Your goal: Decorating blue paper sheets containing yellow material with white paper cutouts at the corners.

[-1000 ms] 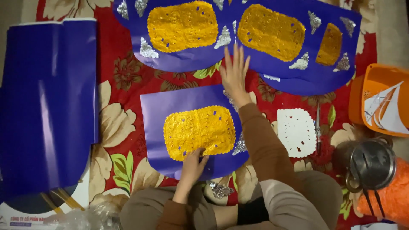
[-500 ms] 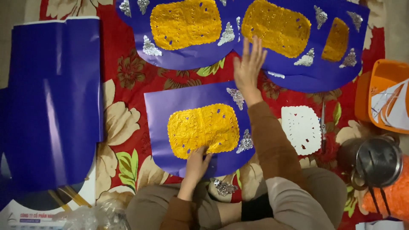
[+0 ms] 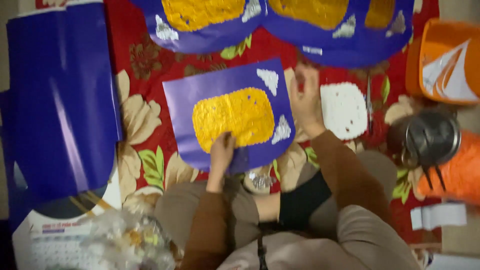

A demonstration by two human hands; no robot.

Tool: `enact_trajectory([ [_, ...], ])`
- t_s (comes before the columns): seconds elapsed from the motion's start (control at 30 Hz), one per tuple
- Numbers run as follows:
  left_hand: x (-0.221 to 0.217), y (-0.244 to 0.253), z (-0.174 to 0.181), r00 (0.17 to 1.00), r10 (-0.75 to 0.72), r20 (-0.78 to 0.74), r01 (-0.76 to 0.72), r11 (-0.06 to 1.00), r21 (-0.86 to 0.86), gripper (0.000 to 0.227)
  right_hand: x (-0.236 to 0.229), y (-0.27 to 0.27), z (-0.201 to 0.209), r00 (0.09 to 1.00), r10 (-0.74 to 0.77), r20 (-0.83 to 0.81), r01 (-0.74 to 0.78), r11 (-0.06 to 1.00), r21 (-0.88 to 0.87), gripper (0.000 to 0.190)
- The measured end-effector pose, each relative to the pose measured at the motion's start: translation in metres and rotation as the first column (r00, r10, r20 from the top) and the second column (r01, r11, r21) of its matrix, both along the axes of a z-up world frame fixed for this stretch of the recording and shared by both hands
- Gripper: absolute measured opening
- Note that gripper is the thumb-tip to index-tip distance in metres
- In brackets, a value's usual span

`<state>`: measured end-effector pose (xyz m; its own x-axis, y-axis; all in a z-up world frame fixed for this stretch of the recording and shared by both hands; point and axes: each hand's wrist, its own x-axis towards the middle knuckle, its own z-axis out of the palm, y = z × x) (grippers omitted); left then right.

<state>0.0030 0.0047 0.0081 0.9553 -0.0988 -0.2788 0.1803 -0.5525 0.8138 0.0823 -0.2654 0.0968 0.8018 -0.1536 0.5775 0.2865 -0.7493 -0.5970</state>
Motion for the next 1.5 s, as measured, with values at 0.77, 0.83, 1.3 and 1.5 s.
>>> enact_trajectory([
  [0.77, -0.04, 0.08, -0.048, 0.817, 0.554, 0.159, -0.551, 0.832, -0.066, 0.023, -0.192, 0.087, -0.108, 0.558, 0.355, -0.75, -0.613, 0.785, -0.084, 0.019],
  [0.83, -0.04, 0.078, -0.046, 0.815, 0.558, 0.153, -0.555, 0.829, -0.067, 0.023, -0.197, 0.091, -0.12, 0.519, 0.377, -0.767, -0.642, 0.764, -0.059, 0.026],
  [1.3, -0.028, 0.068, -0.044, 0.919, 0.374, 0.123, -0.375, 0.927, -0.017, 0.028, -0.216, 0.084, -0.155, 0.785, 0.011, -0.619, -0.378, 0.8, -0.465, 0.026],
  [1.5, -0.031, 0.065, -0.038, 0.941, 0.319, 0.117, -0.322, 0.947, 0.011, 0.032, -0.22, 0.08, -0.138, 0.756, 0.087, -0.649, -0.381, 0.864, -0.329, 0.016],
])
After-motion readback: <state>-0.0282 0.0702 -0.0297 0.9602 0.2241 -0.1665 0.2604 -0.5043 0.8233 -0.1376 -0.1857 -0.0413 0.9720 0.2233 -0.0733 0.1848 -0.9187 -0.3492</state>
